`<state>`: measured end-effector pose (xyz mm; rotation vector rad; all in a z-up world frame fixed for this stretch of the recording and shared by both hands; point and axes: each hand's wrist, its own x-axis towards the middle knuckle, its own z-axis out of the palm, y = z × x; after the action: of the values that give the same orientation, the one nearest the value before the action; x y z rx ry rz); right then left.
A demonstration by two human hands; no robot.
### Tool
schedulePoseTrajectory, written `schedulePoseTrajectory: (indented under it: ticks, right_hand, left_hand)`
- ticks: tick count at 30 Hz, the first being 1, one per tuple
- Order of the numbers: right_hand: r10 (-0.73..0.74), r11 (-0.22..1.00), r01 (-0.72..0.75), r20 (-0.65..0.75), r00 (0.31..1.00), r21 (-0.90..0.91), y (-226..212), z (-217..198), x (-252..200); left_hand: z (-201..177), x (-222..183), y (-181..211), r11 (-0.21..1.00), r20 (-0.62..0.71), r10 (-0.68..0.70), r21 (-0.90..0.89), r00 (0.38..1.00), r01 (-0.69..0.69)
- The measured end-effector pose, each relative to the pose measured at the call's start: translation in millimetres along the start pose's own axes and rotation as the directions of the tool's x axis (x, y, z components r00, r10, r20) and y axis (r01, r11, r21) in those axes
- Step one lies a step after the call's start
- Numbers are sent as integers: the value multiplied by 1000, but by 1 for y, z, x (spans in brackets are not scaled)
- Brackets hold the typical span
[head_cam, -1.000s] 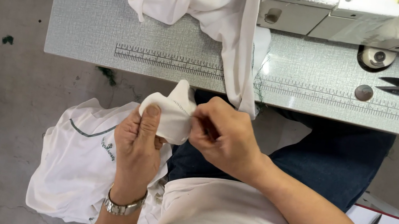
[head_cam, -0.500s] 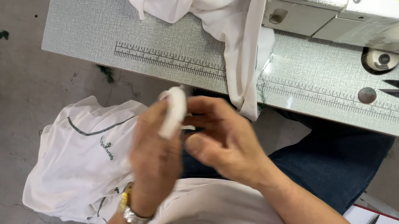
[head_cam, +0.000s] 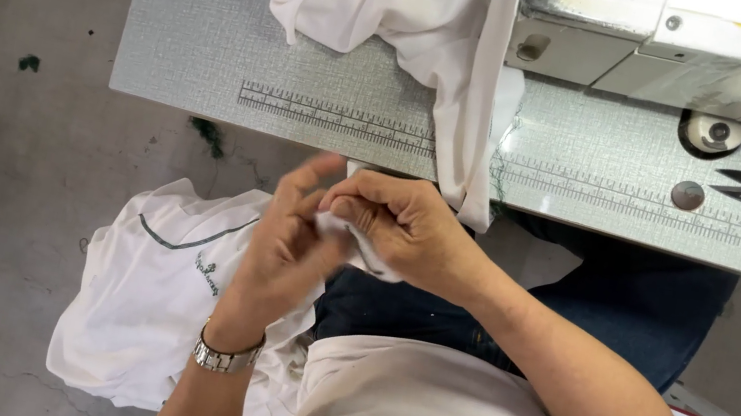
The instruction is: Trimming excess threads from white garments using hand snips at a sewing workstation.
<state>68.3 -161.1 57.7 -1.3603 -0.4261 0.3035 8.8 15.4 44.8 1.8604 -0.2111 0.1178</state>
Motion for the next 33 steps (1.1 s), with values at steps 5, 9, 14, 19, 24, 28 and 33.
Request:
schedulePoseTrajectory:
  ticks: [5,9,14,19,24,28,33]
  right_hand:
    - [43,997,-43,11,999,60,0,-9,7]
    - [11,1000,-11,-9,1000,-8,-5,-16,15]
    - [-42,997,37,-61,997,-74,21,-19,19]
    - [-25,997,23,-20,999,-71,11,-15,15]
    - [-8,990,23,109,994,-139,1,-19,22]
    - [2,989,26,188,982,-144,-4,-11,26]
    - [-139,944,168,118,983,-285,13,-4,33]
  left_hand:
    - [1,2,-6,867,-63,-359,-391,931,308]
    - [1,-9,-5,690,21,-519,-579,854,434]
    - [10,-12,-10,685,-64,-583,-575,810,447]
    - [11,-14,-9,746,-32,-495,-527,868,406]
    - [-1,-16,-1,669,33,-480,-633,877,390]
    - [-2,-26,-18,616,90,-475,-676,875,404]
    - [2,-25,-14,631,24,-527,-659,850,410]
